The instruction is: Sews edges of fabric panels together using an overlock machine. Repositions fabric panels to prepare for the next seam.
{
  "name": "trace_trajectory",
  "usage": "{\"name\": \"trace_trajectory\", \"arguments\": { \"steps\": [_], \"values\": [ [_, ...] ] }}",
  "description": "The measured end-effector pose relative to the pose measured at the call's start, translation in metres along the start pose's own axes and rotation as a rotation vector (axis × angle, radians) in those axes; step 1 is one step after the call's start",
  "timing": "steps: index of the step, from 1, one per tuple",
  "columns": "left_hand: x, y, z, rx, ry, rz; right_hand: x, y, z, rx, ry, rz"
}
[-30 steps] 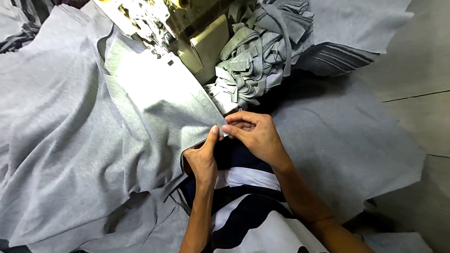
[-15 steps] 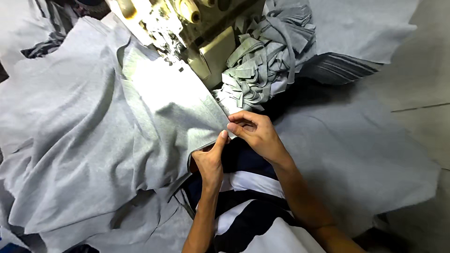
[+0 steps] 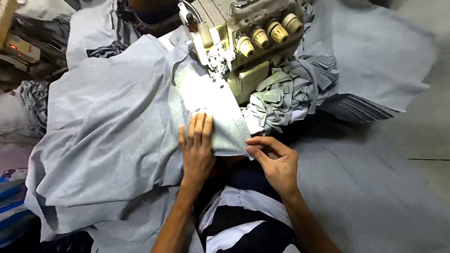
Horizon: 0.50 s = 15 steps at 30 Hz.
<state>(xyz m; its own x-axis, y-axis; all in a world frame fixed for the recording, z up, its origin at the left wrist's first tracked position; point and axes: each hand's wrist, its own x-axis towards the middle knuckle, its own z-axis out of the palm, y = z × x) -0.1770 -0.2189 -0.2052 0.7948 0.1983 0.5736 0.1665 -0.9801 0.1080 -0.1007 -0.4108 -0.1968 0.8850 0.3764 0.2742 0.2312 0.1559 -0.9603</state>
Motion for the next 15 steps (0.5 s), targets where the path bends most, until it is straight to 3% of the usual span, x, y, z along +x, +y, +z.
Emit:
{"name": "trace_trajectory", "arguments": {
  "steps": [7,15],
  "values": [
    [-0.026,-0.022,-0.025,0.178,-0.165,-0.061,-0.007,0.036,0.003,-0.154,0.051,-0.09],
    [-0.032,-0.023,-0.016,0.184,-0.161,-0.091,-0.004,0.048,0.004,-0.097,0.063,-0.086]
  ]
}}
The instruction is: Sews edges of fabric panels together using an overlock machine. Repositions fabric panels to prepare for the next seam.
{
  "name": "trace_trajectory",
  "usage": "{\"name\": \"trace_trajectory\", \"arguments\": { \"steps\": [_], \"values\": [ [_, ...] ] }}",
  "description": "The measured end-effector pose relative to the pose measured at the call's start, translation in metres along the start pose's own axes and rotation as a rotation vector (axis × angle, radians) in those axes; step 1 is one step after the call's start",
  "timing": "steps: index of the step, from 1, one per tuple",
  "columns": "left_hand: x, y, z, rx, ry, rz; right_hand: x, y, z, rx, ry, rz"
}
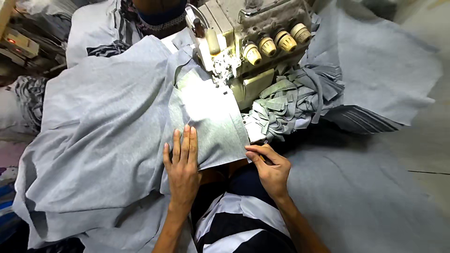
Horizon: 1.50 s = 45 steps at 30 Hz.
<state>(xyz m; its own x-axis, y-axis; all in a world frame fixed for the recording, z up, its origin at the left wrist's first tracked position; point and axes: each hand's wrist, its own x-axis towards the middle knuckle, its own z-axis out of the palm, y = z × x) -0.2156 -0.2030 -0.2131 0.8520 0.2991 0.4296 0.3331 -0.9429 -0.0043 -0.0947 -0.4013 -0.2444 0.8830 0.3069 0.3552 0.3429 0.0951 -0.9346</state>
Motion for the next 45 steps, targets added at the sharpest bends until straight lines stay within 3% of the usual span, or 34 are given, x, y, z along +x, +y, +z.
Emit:
{"name": "trace_trajectory", "arguments": {
  "steps": [6,10,17,19,24,27,32,37,42,45],
  "values": [
    [0.02,-0.009,-0.004,-0.035,0.012,-0.01,0.021,-0.007,0.012,0.128,0.014,0.024],
    [0.056,-0.037,-0.009,-0.177,-0.041,0.021,0.053,-0.008,0.029,0.13,0.032,0.055],
    [0.137,-0.096,-0.017,-0.711,-0.397,0.15,0.097,-0.016,0.053,0.039,0.067,0.015],
    [0.169,-0.107,-0.005,-0.804,-0.387,0.099,0.099,-0.02,0.057,0.028,0.086,0.028],
    [0.224,-0.099,0.01,-0.746,-0.202,-0.297,0.097,-0.022,0.067,0.054,0.143,0.056],
    [0.242,-0.117,0.008,-0.754,-0.209,-0.259,0.098,-0.018,0.069,0.045,0.16,0.062],
    [0.233,-0.156,-0.016,-0.842,-0.094,-0.236,0.092,-0.015,0.053,-0.068,0.103,0.047],
    [0.189,-0.191,-0.056,-0.852,0.114,-0.319,0.06,-0.007,0.019,-0.692,-0.217,-0.098],
    [0.143,-0.192,-0.079,-0.8,0.309,-0.422,0.048,0.0,0.017,-0.918,-0.404,-0.324],
    [0.122,-0.185,-0.082,-0.795,0.415,-0.434,0.051,-0.008,0.013,-0.929,-0.532,-0.331]
  ]
}}
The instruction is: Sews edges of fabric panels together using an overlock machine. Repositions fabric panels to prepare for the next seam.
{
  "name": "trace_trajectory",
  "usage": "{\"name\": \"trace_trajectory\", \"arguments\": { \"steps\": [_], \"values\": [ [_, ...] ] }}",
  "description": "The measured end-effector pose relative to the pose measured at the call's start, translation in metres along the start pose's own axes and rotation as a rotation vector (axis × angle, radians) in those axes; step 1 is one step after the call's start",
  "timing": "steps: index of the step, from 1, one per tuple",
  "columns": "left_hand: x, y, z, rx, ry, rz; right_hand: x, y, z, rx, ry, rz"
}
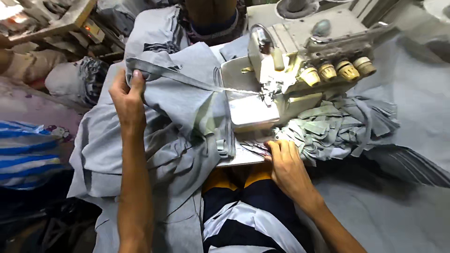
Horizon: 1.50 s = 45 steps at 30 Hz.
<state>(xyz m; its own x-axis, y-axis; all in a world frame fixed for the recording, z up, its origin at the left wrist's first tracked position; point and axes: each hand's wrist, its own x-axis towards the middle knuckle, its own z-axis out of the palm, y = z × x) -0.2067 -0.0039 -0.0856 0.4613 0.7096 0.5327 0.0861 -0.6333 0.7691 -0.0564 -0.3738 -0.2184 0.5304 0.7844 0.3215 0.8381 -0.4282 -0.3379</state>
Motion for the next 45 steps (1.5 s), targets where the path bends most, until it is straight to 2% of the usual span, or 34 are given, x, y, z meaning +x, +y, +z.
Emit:
{"name": "trace_trajectory", "arguments": {
  "steps": [3,6,8,10,14,18,20,23,24,25,27,31,35,38,40,42,45],
  "values": [
    [-0.021,0.001,-0.005,-0.041,0.089,0.061,-0.006,0.0,-0.034,0.256,-0.171,0.021],
    [-0.043,0.006,-0.008,-0.014,0.124,0.096,0.003,-0.002,-0.063,0.899,-0.411,0.104],
    [-0.059,0.011,-0.009,0.009,0.117,0.072,0.019,-0.012,-0.067,1.261,-0.462,0.182],
    [-0.07,0.013,-0.01,-0.005,0.128,0.086,0.041,-0.024,-0.066,1.379,-0.451,0.247],
    [-0.081,0.015,-0.014,-0.028,0.135,0.115,0.085,-0.043,-0.058,1.406,-0.396,0.391],
    [-0.068,0.007,-0.009,-0.033,0.154,0.076,0.103,-0.042,-0.054,1.43,-0.371,0.51],
    [-0.059,-0.004,-0.004,-0.031,0.156,-0.019,0.097,-0.036,-0.054,1.374,-0.351,0.438],
    [-0.068,-0.009,-0.012,0.297,0.028,-0.351,0.07,-0.022,-0.059,1.041,-0.4,0.207],
    [-0.081,-0.007,-0.017,0.399,0.018,-0.385,0.057,-0.015,-0.061,0.886,-0.411,0.164],
    [-0.097,-0.002,-0.023,0.448,0.019,-0.369,0.044,-0.009,-0.062,0.729,-0.401,0.14],
    [-0.125,0.011,-0.029,0.493,0.004,-0.209,0.019,-0.003,-0.057,0.436,-0.341,0.146],
    [-0.185,0.015,-0.001,0.568,-0.194,-0.024,-0.002,-0.012,-0.029,0.071,-0.188,0.157],
    [-0.201,0.003,0.022,0.705,-0.131,0.11,0.003,-0.029,-0.023,-0.163,-0.131,0.228],
    [-0.2,0.004,0.024,0.7,-0.111,0.147,0.016,-0.054,-0.032,-0.086,-0.011,0.176],
    [-0.198,0.004,0.022,0.651,-0.105,0.118,0.03,-0.078,-0.03,0.177,-0.001,0.086],
    [-0.197,0.003,0.016,0.562,-0.08,0.085,0.045,-0.101,-0.012,0.444,-0.046,0.022],
    [-0.191,0.003,-0.009,0.411,0.027,0.031,0.062,-0.123,0.026,0.562,0.059,-0.056]
  ]
}}
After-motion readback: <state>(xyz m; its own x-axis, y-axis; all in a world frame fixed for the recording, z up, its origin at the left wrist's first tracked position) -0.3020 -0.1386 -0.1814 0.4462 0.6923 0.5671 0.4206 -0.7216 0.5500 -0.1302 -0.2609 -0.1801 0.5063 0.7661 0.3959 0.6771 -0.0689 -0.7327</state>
